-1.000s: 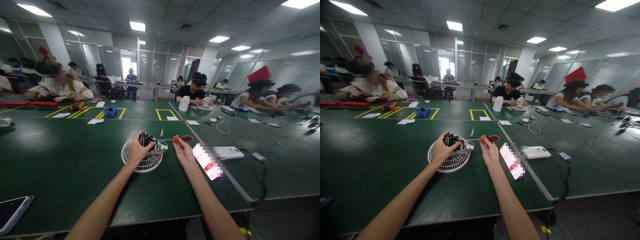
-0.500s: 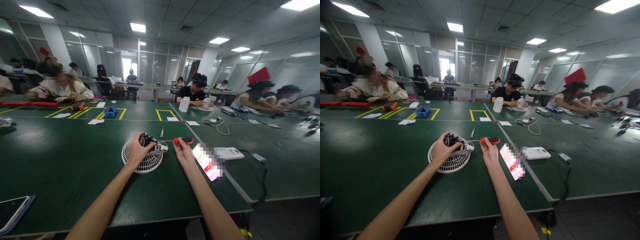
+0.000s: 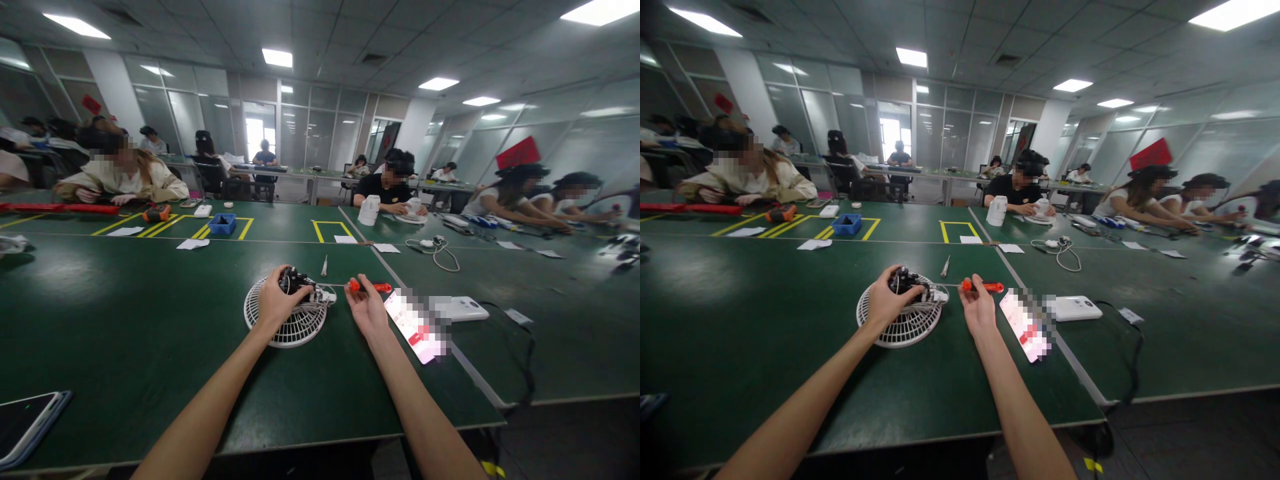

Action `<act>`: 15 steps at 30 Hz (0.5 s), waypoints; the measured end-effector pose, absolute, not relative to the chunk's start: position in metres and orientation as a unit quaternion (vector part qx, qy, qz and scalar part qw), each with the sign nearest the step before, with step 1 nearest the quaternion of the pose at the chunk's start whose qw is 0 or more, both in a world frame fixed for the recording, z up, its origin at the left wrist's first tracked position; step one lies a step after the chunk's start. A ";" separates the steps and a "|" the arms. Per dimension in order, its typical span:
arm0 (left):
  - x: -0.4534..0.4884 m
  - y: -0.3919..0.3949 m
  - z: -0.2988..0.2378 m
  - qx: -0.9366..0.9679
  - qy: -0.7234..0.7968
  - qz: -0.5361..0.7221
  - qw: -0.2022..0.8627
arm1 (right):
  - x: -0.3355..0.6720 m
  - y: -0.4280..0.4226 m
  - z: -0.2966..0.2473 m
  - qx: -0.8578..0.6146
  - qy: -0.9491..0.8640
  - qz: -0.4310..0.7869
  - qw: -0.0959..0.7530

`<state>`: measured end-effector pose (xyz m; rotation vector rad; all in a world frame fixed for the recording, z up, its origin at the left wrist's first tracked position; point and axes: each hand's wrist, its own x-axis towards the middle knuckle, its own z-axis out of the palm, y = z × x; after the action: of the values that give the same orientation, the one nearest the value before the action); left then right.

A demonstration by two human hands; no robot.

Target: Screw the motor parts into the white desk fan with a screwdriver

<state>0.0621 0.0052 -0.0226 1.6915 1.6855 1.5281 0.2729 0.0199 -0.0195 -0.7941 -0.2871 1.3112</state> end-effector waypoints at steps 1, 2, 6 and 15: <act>0.062 0.005 -0.023 0.590 0.588 0.531 0.154 | 0.273 0.020 -0.021 -0.368 -0.128 0.589 0.708; 0.062 0.005 -0.023 0.591 0.588 0.530 0.155 | 0.274 0.021 -0.022 -0.375 -0.127 0.587 0.706; 0.061 0.006 -0.024 0.589 0.588 0.533 0.152 | 0.274 0.021 -0.023 -0.362 -0.138 0.571 0.723; 0.061 0.008 -0.026 0.592 0.589 0.530 0.145 | 0.274 0.018 -0.021 -0.348 -0.131 0.577 0.727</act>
<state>0.0611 0.0079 -0.0261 1.7044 1.6978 1.5276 0.2740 0.0182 -0.0207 -0.7677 -0.2894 1.2709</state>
